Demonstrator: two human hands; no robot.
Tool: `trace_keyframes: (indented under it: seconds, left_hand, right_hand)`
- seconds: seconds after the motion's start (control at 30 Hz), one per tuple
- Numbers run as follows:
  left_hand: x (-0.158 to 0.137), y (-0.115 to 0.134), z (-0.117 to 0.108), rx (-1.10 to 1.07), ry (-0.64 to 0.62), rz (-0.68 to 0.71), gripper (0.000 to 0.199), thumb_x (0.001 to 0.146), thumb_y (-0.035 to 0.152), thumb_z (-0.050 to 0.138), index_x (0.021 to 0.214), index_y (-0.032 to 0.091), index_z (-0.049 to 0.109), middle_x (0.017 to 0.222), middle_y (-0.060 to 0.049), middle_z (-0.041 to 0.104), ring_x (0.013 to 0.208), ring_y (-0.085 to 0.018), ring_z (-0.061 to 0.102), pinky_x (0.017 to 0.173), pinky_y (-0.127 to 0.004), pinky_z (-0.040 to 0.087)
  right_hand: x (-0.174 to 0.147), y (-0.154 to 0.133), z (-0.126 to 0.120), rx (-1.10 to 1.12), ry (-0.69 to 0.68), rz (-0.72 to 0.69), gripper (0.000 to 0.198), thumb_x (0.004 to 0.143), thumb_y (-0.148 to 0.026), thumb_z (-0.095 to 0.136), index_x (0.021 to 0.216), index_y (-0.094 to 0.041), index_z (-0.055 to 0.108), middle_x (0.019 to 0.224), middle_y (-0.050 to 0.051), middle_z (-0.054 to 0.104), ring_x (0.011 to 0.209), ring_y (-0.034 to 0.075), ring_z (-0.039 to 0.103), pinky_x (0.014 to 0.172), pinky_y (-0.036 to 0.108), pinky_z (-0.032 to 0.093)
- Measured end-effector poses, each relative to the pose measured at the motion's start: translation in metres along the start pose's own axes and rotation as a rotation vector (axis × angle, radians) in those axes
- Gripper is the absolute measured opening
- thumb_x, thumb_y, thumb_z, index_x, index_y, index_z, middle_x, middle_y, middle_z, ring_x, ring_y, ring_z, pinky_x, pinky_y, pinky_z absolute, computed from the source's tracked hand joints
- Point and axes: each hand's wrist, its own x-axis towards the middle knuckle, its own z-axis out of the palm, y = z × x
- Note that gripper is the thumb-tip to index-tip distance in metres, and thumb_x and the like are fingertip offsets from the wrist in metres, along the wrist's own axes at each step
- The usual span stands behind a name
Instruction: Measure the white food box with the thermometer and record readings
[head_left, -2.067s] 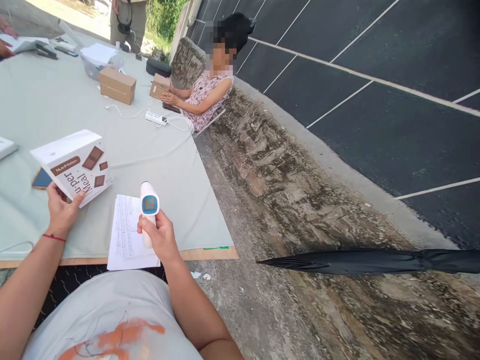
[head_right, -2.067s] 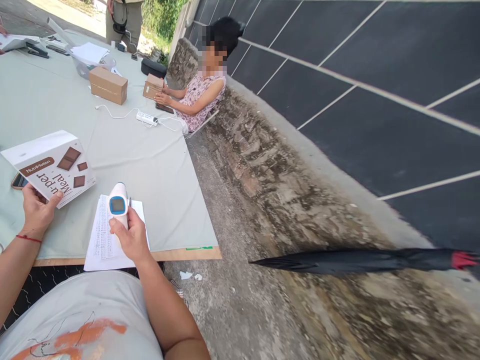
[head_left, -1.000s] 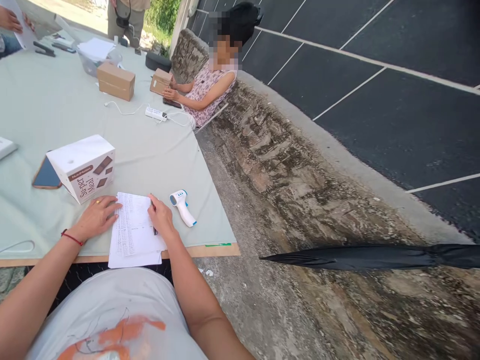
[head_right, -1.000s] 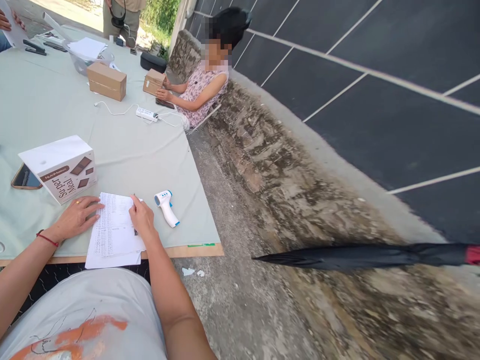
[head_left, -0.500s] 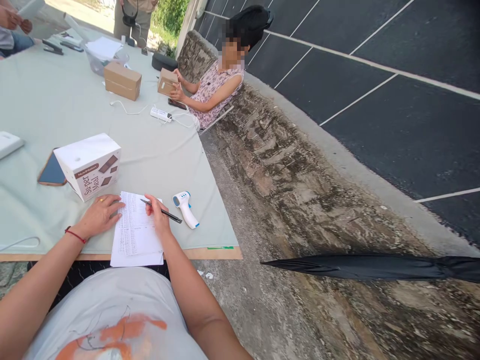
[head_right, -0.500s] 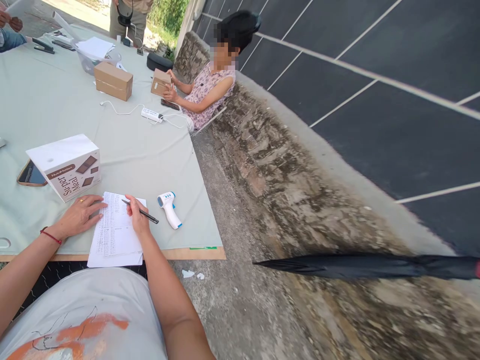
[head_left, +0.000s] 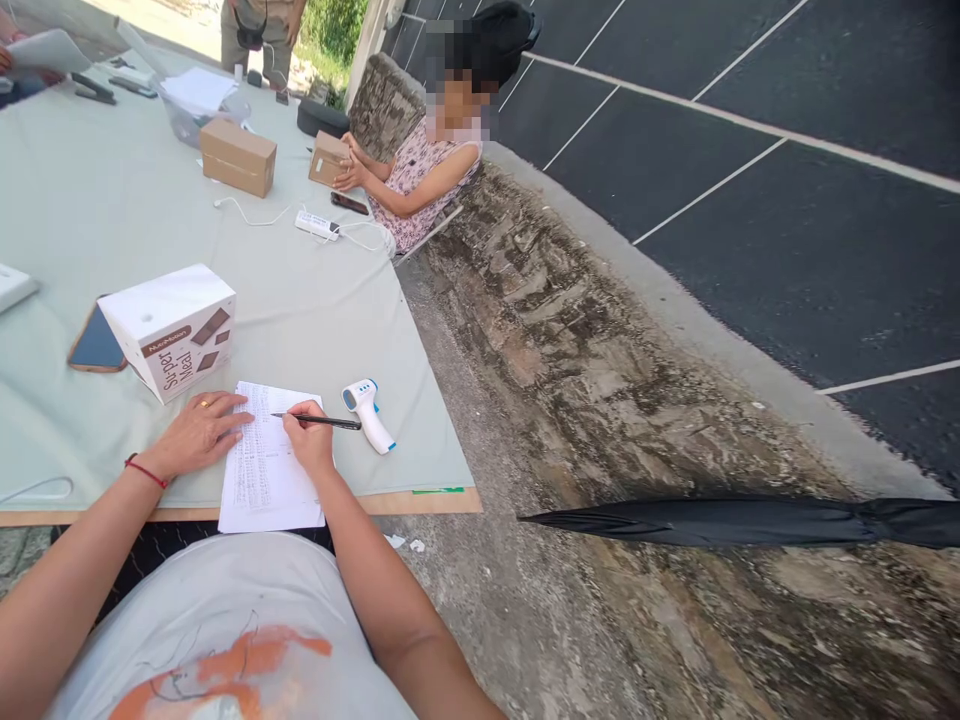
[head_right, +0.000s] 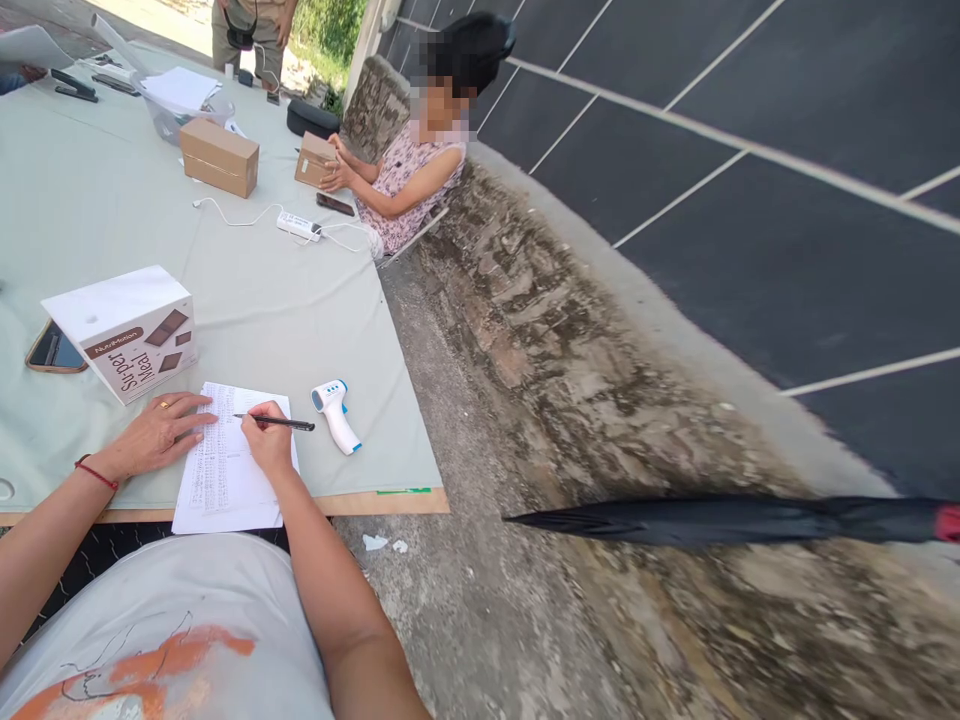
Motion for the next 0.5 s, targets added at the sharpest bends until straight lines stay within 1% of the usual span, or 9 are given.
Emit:
trace_keyframes:
  seconds: [0.13, 0.3, 0.5]
  left_hand:
    - [-0.0002, -0.0009, 0.0001, -0.013, -0.004, -0.017, 0.038, 0.1, 0.039, 0.038, 0.123, 0.025, 0.066, 0.135, -0.011, 0.06, 0.123, -0.031, 0.053, 0.1, -0.052, 0.044]
    - [-0.0007, -0.0047, 0.0023, -0.012, -0.007, -0.034, 0.041, 0.1, 0.042, 0.038, 0.122, 0.025, 0.067, 0.135, -0.011, 0.06, 0.122, -0.033, 0.053, 0.098, -0.053, 0.045]
    - [-0.0011, -0.0061, 0.0045, -0.022, -0.01, -0.049, 0.041, 0.1, 0.043, 0.038, 0.122, 0.026, 0.068, 0.135, -0.01, 0.06, 0.122, -0.032, 0.054, 0.099, -0.052, 0.045]
  right_hand:
    - [-0.0063, -0.0008, -0.0011, -0.057, -0.06, -0.032, 0.015, 0.068, -0.037, 0.055, 0.066, -0.024, 0.05, 0.062, -0.004, 0.05, 0.059, 0.013, 0.046, 0.057, 0.027, 0.042]
    - [-0.0075, 0.0026, 0.0007, -0.104, -0.127, -0.043, 0.013, 0.07, -0.036, 0.054, 0.067, -0.024, 0.05, 0.064, -0.004, 0.052, 0.061, 0.014, 0.049, 0.061, 0.029, 0.044]
    - [-0.0081, 0.0048, 0.0019, -0.111, -0.143, -0.057, 0.013, 0.071, -0.037, 0.054, 0.068, -0.024, 0.051, 0.064, -0.003, 0.053, 0.061, 0.015, 0.05, 0.063, 0.03, 0.044]
